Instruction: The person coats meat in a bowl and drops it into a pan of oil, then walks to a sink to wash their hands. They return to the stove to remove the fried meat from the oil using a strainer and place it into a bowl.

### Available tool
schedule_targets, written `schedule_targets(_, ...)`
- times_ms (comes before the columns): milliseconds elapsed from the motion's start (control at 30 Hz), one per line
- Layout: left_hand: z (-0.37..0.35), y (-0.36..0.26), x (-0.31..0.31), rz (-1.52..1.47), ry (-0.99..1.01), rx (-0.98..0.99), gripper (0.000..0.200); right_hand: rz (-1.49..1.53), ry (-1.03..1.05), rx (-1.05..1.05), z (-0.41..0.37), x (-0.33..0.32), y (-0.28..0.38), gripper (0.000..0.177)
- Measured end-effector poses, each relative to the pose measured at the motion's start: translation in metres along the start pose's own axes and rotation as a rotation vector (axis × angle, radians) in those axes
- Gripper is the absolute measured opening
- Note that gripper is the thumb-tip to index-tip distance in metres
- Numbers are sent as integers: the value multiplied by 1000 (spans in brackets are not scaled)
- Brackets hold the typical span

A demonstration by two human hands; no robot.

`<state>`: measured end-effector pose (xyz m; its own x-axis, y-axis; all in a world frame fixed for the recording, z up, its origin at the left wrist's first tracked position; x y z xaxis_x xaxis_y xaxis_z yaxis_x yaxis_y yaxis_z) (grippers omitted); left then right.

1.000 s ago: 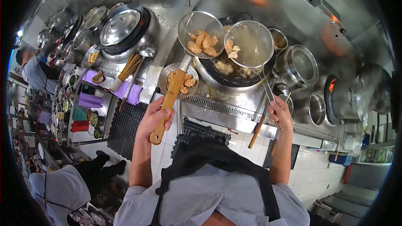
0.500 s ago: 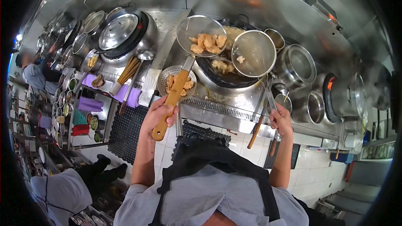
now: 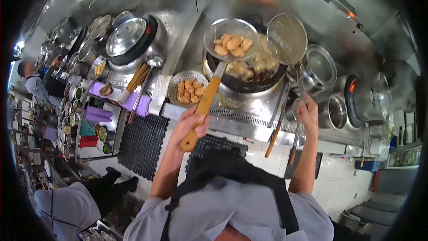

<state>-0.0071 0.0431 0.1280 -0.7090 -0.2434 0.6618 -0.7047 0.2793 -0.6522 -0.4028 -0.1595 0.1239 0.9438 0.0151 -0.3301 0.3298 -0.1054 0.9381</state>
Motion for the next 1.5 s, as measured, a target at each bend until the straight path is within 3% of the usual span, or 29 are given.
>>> schedule_targets(133,-9,-9,5,25,6,-22,44,-64,-57,-93,13,-7,12,46)
schedule_targets(200,-16,-9,15,71,-23,-41,47,-360,-177,-317,58,-17,8,50)
schedule_targets(267,-12,-10,19,89,-11,-32,49,-675,-474,-710,124,-15,-11,54)
schedule_targets(333,-7,-14,21,124,15,-11,49,-955,-343,-198,164,0,1,56)
schedule_targets(400,-7,-14,32,141,0,-23,52,-1054,-229,-175,205,-4,-24,58)
schedule_targets(500,0,-6,47,213,13,-52,53,-984,-288,-297,202,-41,-23,34)
schedule_targets(600,17,14,74,269,100,-115,53,-682,-387,-327,121,-108,-20,29)
schedule_targets(633,24,22,85,272,133,-140,53,-393,-388,-118,83,-128,-32,26)
schedule_targets(700,36,39,106,270,198,-203,56,133,-303,-14,13,-165,-63,24)
schedule_targets(833,83,95,170,231,436,-359,59,505,-464,271,-81,-202,-125,27)
schedule_targets(1000,149,203,252,158,612,-514,57,675,-396,337,-105,-227,-176,35)
schedule_targets(1133,179,296,284,194,704,-485,35,754,-313,374,-111,-243,-193,16)
schedule_targets(1200,188,338,288,193,641,-546,33,688,-293,399,-113,-254,-189,17)
schedule_targets(1333,169,346,291,354,518,-543,34,639,-285,381,-105,-273,-209,11)
schedule_targets(1400,172,352,263,585,631,-318,35,550,-266,421,-105,-279,-217,17)
schedule_targets(1433,175,341,235,710,623,-79,36,537,-275,422,-108,-282,-217,17)
schedule_targets(1467,177,329,208,849,575,160,37,583,-226,381,-108,-288,-225,14)
schedule_targets(1500,152,275,173,869,469,233,38,561,-202,372,-109,-292,-228,16)
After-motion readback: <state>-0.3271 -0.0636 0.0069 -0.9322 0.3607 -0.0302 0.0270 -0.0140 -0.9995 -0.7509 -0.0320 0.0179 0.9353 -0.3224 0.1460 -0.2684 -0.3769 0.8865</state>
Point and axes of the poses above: each hand's wrist, its own z-axis towards the middle knuckle, its own x-axis out of the palm, y = z × x, the point moved 2 cm from there along z, towards the middle knuckle, and after that the axes turned 5 degrees about -y, right-handed, at the moved point
